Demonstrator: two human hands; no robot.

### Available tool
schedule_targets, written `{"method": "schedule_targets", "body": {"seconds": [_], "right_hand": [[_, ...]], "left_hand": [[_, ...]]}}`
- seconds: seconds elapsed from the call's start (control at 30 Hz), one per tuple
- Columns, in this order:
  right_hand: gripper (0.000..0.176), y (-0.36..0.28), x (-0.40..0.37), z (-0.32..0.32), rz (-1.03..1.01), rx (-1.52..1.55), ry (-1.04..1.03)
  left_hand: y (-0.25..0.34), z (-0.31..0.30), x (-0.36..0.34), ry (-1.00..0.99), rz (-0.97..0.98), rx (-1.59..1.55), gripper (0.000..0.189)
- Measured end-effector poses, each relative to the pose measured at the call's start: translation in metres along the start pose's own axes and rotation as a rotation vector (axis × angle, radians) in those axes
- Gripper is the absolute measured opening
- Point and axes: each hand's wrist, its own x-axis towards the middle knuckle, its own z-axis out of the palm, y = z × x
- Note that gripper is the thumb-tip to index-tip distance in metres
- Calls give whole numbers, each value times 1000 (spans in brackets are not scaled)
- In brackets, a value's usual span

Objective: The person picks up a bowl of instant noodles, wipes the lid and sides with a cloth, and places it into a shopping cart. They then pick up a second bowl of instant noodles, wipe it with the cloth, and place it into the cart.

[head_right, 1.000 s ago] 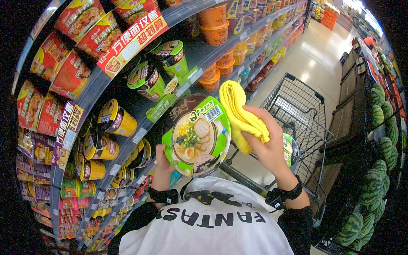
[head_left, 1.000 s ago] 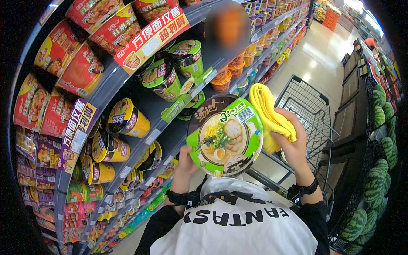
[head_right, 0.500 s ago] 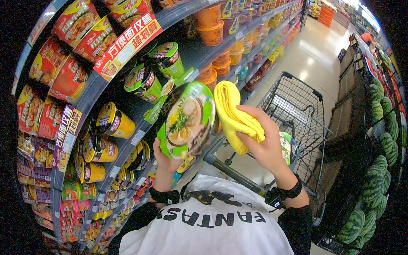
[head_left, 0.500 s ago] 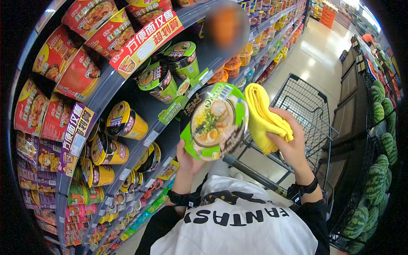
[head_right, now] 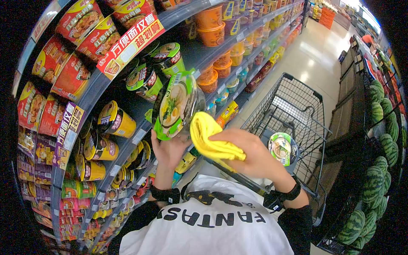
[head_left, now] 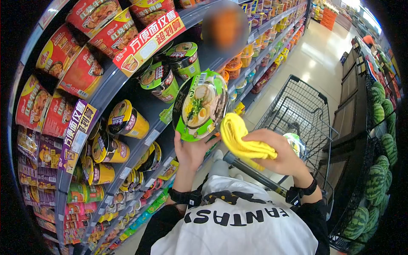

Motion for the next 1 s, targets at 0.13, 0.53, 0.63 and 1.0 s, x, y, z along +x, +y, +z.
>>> {"method": "schedule_targets", "body": {"seconds": [0.13, 0.53, 0.63, 1.0], "right_hand": [[50, -2, 0, 8, -55, 49, -119], [50, -2, -3, -3, -20, 23, 11], [48, -5, -3, -8, -2, 25, -45], [44, -2, -3, -13, 23, -33, -52]], "left_hand": [[-3, 0, -2, 28, 56, 70, 74], [-2, -9, -11, -31, 88, 101, 84], [-2, -11, -13, -50, 103, 104, 72], [-5, -16, -6, 28, 3, -128, 61]]}}
